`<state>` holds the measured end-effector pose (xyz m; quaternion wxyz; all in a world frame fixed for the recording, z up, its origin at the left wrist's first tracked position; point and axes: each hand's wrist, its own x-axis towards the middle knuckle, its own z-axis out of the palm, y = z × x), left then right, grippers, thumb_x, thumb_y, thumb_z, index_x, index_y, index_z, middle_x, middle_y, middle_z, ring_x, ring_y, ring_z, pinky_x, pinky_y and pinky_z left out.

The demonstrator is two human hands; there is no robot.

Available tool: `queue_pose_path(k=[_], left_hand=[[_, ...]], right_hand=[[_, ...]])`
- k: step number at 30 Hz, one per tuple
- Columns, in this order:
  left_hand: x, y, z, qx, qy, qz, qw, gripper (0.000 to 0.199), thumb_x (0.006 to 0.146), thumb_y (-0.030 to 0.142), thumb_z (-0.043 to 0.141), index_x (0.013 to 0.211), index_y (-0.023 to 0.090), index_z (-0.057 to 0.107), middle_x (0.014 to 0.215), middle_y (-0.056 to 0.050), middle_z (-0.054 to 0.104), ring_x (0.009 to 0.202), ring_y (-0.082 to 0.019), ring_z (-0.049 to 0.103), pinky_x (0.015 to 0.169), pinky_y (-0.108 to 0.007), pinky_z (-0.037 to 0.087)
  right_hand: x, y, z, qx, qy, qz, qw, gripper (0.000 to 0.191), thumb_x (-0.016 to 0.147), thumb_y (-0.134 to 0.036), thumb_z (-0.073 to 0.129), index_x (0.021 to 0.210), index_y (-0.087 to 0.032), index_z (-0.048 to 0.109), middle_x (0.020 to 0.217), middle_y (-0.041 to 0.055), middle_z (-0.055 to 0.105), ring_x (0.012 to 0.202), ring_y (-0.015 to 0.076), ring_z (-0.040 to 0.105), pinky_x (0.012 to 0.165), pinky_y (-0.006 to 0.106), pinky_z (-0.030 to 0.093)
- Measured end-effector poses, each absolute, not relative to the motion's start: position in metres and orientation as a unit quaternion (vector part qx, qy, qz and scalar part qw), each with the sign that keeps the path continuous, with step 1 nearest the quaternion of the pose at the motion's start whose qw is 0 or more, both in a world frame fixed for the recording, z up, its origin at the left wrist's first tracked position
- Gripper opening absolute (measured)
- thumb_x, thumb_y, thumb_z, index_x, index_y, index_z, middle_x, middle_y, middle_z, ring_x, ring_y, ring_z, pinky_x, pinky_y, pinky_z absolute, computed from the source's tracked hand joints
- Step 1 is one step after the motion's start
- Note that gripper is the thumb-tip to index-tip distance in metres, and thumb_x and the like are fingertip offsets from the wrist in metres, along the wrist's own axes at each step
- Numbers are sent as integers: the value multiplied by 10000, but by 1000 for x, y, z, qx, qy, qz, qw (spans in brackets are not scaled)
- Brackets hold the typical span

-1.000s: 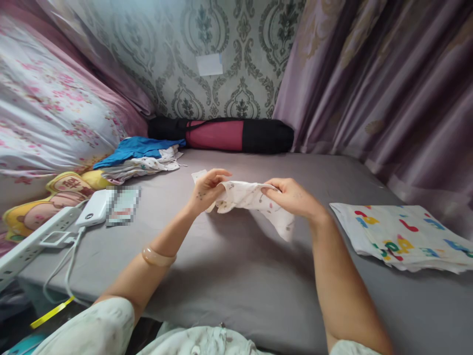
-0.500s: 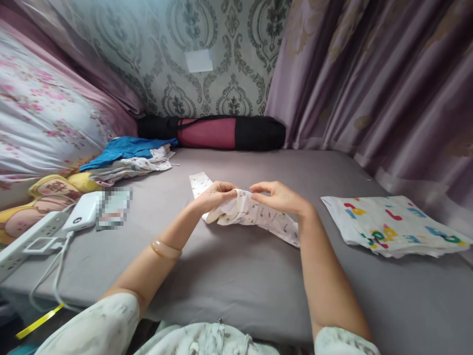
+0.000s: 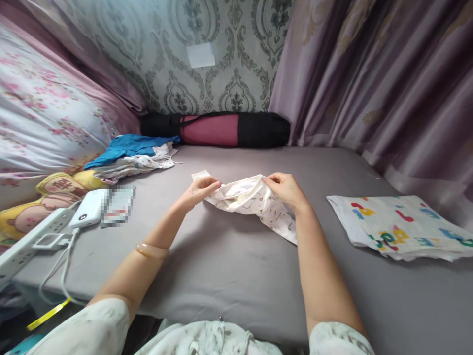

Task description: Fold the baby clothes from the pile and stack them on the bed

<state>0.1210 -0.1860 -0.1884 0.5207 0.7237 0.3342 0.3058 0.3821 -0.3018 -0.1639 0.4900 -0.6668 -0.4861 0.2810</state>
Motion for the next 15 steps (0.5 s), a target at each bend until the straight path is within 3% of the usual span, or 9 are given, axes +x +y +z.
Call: queue_pose_path(k=[6, 11, 15], left_hand=[[107, -181, -198, 757, 297, 289, 506, 411, 746, 505, 725, 955, 152, 697, 901, -57, 674, 818, -162, 595, 726, -253, 451], [105, -177, -208, 774, 258, 275, 508, 471, 700, 448, 783, 1047, 149, 672, 968, -64, 663, 888, -184, 592, 759, -267, 460], [110, -177, -207, 754, 264, 296, 523, 422, 715, 450, 773, 995, 148, 678, 942, -63, 674, 867, -177, 597, 746, -259, 453]], right_hand=[[390, -298, -171, -672, -462, 283, 505, 554, 594, -709, 733, 731, -173, 703, 650, 12, 654, 580, 134, 550, 526, 240, 425], [397, -296, -174, -674, -437, 274, 529, 543, 582, -699, 743, 743, -182, 708, 672, 13, 669, 598, 143, 562, 498, 232, 417], [401, -296, -175, -666, -432, 275, 542, 534, 579, -683, 754, 758, -183, 708, 700, 20, 680, 613, 149, 571, 513, 237, 414]])
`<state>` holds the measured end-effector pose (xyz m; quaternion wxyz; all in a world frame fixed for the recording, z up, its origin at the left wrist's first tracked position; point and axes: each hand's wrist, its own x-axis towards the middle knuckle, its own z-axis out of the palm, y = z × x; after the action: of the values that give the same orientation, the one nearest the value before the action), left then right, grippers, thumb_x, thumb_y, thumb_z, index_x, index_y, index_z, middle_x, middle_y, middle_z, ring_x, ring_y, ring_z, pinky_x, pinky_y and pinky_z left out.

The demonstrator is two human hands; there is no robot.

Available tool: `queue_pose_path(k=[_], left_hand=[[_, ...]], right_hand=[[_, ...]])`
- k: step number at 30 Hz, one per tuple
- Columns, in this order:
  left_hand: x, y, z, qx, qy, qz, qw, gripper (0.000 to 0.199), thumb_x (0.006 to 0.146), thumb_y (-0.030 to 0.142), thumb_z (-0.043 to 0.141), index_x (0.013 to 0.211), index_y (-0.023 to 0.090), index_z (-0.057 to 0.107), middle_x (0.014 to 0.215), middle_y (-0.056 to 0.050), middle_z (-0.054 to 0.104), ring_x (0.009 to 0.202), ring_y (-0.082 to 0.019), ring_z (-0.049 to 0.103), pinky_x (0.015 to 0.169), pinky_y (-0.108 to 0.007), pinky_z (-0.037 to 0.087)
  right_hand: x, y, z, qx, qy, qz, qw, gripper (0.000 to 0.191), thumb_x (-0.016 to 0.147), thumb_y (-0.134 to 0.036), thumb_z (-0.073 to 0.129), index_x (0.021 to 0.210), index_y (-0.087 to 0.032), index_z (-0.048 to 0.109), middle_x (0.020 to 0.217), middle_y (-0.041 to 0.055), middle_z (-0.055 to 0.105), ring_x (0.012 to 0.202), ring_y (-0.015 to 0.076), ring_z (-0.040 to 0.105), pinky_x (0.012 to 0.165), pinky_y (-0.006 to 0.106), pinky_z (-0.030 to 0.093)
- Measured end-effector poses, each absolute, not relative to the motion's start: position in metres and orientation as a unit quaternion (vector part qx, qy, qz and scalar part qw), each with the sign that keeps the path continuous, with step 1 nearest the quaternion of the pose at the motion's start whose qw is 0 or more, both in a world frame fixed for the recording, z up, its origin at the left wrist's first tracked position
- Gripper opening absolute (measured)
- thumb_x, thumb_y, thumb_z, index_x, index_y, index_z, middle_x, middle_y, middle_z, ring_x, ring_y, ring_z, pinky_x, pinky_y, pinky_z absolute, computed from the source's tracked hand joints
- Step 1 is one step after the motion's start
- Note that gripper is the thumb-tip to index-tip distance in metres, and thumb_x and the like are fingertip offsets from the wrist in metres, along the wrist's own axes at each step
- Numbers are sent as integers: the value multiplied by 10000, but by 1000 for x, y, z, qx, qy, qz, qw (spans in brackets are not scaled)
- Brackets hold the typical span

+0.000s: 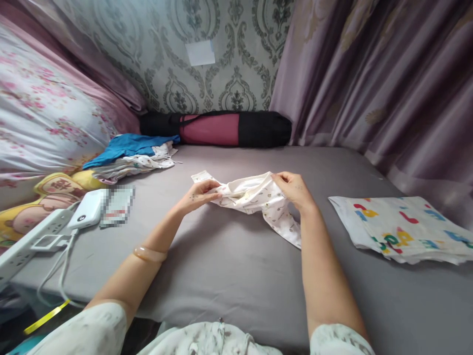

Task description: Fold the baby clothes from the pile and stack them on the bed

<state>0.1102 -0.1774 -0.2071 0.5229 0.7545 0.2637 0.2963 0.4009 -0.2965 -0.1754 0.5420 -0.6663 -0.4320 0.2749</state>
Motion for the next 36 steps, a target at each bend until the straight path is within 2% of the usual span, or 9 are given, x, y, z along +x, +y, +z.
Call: queue_pose_path(k=[7, 15, 19, 23, 26, 31, 36], left_hand=[[124, -182, -198, 738, 274, 318, 528, 369, 718, 496, 766, 847, 160, 686, 778, -25, 662, 700, -126, 561, 613, -223, 408], [131, -179, -195, 755, 285, 341, 482, 390, 750, 538, 718, 808, 152, 715, 653, -3, 598, 583, -101, 484, 516, -220, 335], [126, -172, -184, 729, 299, 389, 478, 402, 751, 547, 708, 803, 148, 698, 631, 5, 578, 570, -101, 473, 511, -221, 328], [113, -164, -156, 718, 292, 426, 466, 388, 733, 525, 729, 812, 148, 682, 660, 0, 595, 587, -102, 487, 523, -216, 342], [101, -159, -128, 742, 281, 428, 432, 364, 737, 505, 731, 794, 149, 681, 661, 0, 592, 584, -98, 485, 516, -212, 341], [80, -156, -80, 798, 250, 402, 373, 340, 748, 472, 733, 831, 145, 694, 696, -12, 617, 615, -102, 520, 535, -209, 380], [62, -164, -44, 822, 254, 382, 338, 366, 748, 493, 721, 848, 141, 709, 700, -21, 640, 625, -114, 550, 537, -213, 406]], right_hand=[[407, -302, -171, -661, -421, 288, 550, 512, 589, -637, 785, 810, -180, 718, 738, 21, 693, 641, 151, 586, 561, 245, 443], [411, -305, -170, -660, -427, 280, 552, 502, 607, -634, 776, 833, -188, 729, 787, 27, 712, 685, 164, 606, 600, 259, 460], [407, -309, -166, -652, -458, 302, 523, 474, 654, -610, 755, 878, -192, 728, 849, 38, 725, 731, 175, 626, 660, 276, 479], [398, -313, -152, -629, -502, 344, 484, 449, 665, -584, 753, 888, -197, 717, 892, 44, 724, 772, 177, 631, 722, 292, 481], [391, -310, -139, -628, -522, 338, 467, 448, 658, -584, 754, 875, -195, 708, 851, 40, 710, 739, 167, 611, 688, 289, 466], [386, -300, -112, -635, -568, 287, 438, 438, 684, -599, 719, 835, -189, 695, 728, 19, 660, 628, 142, 543, 569, 268, 399], [383, -298, -71, -633, -634, 189, 401, 413, 801, -589, 603, 847, -191, 702, 758, 23, 673, 668, 156, 561, 601, 275, 406]])
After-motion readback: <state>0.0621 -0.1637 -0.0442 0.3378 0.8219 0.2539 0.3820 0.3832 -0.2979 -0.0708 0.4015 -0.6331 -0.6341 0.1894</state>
